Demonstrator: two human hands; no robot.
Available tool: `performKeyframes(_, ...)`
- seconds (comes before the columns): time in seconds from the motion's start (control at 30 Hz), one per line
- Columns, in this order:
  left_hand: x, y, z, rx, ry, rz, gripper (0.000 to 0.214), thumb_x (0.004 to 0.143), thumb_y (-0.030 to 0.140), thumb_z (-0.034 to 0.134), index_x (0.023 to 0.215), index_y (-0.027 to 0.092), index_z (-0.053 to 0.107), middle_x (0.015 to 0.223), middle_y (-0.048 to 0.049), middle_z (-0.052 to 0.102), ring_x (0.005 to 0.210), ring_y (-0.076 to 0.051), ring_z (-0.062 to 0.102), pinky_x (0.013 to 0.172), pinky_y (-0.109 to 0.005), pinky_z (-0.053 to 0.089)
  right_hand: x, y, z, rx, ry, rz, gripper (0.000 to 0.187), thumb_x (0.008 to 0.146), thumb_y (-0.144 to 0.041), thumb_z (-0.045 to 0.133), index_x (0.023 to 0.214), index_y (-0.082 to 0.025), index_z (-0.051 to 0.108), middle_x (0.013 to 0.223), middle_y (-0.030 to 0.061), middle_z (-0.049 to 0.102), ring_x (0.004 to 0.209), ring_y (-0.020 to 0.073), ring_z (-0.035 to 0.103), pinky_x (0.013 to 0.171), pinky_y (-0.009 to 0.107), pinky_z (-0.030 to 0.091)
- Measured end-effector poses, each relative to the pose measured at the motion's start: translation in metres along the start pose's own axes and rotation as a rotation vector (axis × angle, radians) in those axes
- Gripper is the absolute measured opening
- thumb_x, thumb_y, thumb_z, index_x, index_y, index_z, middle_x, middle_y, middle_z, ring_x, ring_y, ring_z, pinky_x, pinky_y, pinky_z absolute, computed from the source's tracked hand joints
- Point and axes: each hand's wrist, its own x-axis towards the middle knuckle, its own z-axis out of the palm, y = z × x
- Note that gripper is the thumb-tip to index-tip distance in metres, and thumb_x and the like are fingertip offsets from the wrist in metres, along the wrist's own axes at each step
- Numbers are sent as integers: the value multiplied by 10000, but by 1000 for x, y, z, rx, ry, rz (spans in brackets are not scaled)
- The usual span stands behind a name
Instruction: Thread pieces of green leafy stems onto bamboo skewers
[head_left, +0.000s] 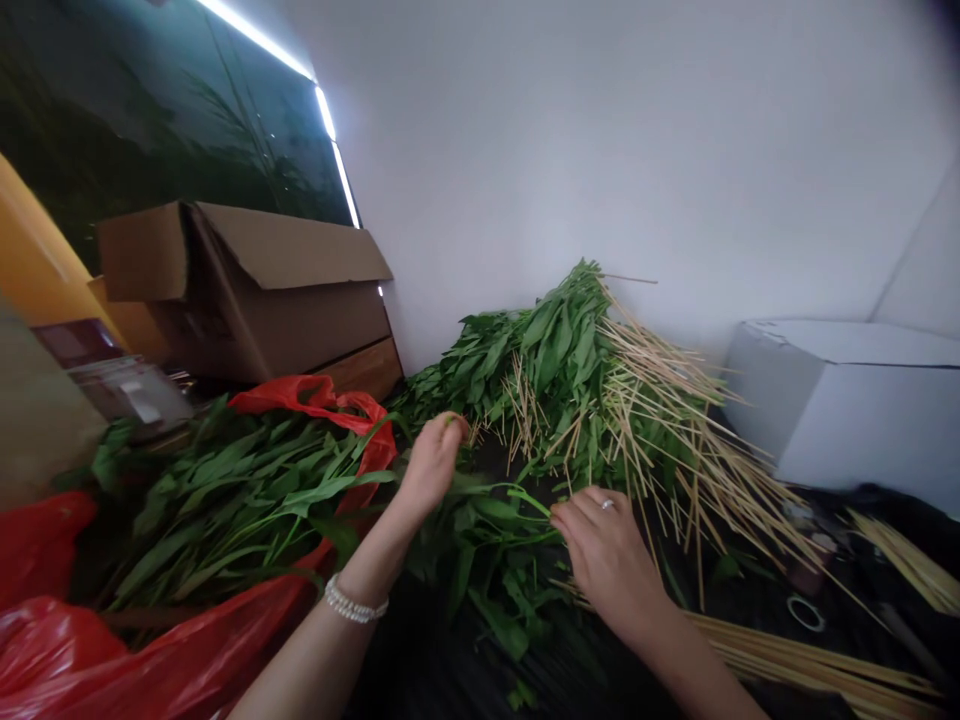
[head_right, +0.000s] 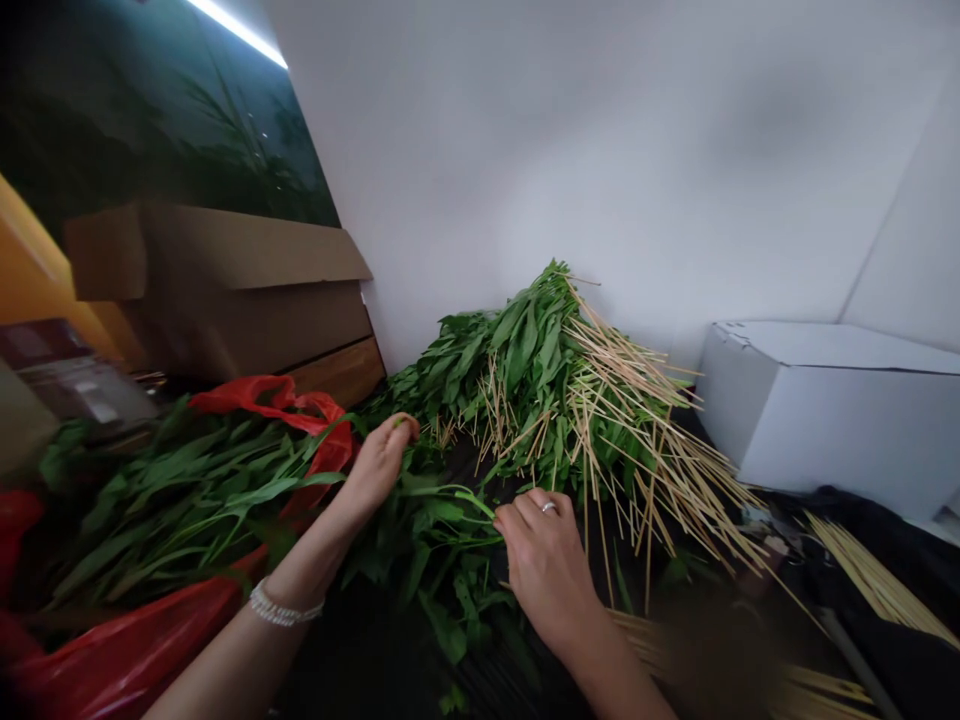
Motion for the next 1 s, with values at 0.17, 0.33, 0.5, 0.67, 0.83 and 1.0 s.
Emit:
performKeyframes(0.17, -35, 27, 12, 508, -534, 470, 213, 965, 235, 383, 915, 194, 586, 822, -32, 633, 793, -190, 582, 772, -307, 417, -3, -5, 6, -81, -10, -48, 238, 963, -133, 432, 821, -182, 615, 737, 25, 588, 792, 203, 513, 810, 364, 318)
performKeyframes(0.33, -53, 23, 18, 711, -680, 634, 151, 947, 151, 395, 918, 187, 540, 849, -40, 649, 785, -198, 597, 696, -280, 432, -5, -4, 11, -160, -60, -72, 232, 961, -139, 444, 809, -187, 613, 740, 26, 585, 785, 211, 500, 807, 381, 310)
performKeyframes(0.5, -59, 12, 30, 511, -569, 532, 73, 777, 133, 547, 744, 193, 521, 709, -14, 586, 693, -193, 540, 667, -286, 408, -5, -5, 11, -66, -51, -57, 239, 965, -135, 418, 841, -175, 618, 757, 35, 580, 794, 217, 500, 797, 374, 329)
performKeyframes(0.67, -29, -7, 22, -56, -169, 22, 141, 790, 237, 426, 652, 209, 434, 538, 52, 394, 499, -126, 383, 503, -225, 307, -5, 0, 9, 115, -46, 15, 241, 967, -128, 409, 839, -170, 609, 765, 34, 582, 777, 194, 505, 767, 340, 354)
performKeyframes(0.83, -22, 1, 4, -108, -101, 4, 256, 903, 275, 279, 744, 207, 468, 631, 18, 502, 619, -146, 502, 606, -238, 390, -5, 2, 12, 129, -50, 33, 203, 968, -150, 442, 866, -179, 616, 787, 29, 603, 791, 192, 524, 753, 331, 363)
performKeyframes(1.0, -69, 23, 35, 200, -476, 232, 189, 958, 260, 334, 920, 210, 512, 782, -28, 613, 721, -177, 586, 666, -265, 418, -7, -7, 16, 50, -57, -37, 306, 983, -152, 377, 770, -186, 594, 754, 37, 571, 795, 205, 522, 778, 353, 382)
